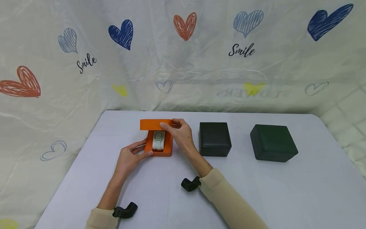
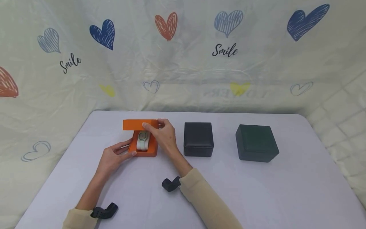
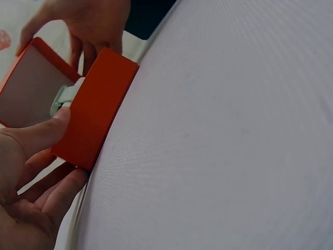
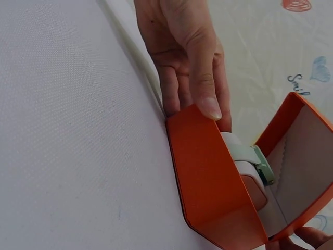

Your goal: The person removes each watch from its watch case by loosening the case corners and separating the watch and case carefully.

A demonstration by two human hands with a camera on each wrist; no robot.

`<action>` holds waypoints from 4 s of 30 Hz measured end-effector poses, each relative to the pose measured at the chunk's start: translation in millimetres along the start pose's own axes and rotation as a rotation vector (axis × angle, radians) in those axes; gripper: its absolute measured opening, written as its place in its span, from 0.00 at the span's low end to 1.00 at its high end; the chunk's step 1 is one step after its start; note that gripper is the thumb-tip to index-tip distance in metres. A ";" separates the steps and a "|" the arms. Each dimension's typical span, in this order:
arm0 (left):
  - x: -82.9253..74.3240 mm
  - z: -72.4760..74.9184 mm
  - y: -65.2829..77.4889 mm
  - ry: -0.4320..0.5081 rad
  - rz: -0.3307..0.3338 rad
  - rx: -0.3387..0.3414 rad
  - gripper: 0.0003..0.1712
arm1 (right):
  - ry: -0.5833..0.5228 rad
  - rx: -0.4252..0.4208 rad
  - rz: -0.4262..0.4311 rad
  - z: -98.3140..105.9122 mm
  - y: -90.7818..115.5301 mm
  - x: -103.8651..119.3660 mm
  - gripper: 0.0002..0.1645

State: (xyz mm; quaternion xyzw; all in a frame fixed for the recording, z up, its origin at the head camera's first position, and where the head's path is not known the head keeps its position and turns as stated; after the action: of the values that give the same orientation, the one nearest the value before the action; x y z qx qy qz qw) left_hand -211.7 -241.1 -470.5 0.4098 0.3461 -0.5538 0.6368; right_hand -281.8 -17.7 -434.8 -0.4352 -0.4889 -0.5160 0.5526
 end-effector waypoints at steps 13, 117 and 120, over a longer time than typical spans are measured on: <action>2.0 0.3 -0.8 -0.014 -0.006 -0.009 0.37 | 0.045 0.171 0.059 4.8 -0.1 -2.3 0.45; -9.4 3.8 2.3 -0.103 0.032 0.007 0.37 | 0.067 -0.002 0.105 1.0 7.9 4.2 0.33; -10.5 2.7 1.6 -0.097 0.028 0.007 0.37 | 0.077 0.004 0.154 3.5 11.0 8.9 0.31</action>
State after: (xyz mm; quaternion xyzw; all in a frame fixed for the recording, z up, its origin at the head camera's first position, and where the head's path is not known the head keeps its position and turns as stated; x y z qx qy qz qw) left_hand -211.7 -239.0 -459.8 0.3895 0.3071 -0.5654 0.6590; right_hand -271.3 -14.6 -425.2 -0.4502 -0.4335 -0.4871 0.6100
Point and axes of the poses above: each hand's wrist, its own y-axis away from the middle knuckle, its own z-axis out of the back of the hand, x = y × z, the point moved 6 cm from there along -y, towards the middle knuckle, and after that the axes turned 3 degrees about x, right-handed, at the moved point
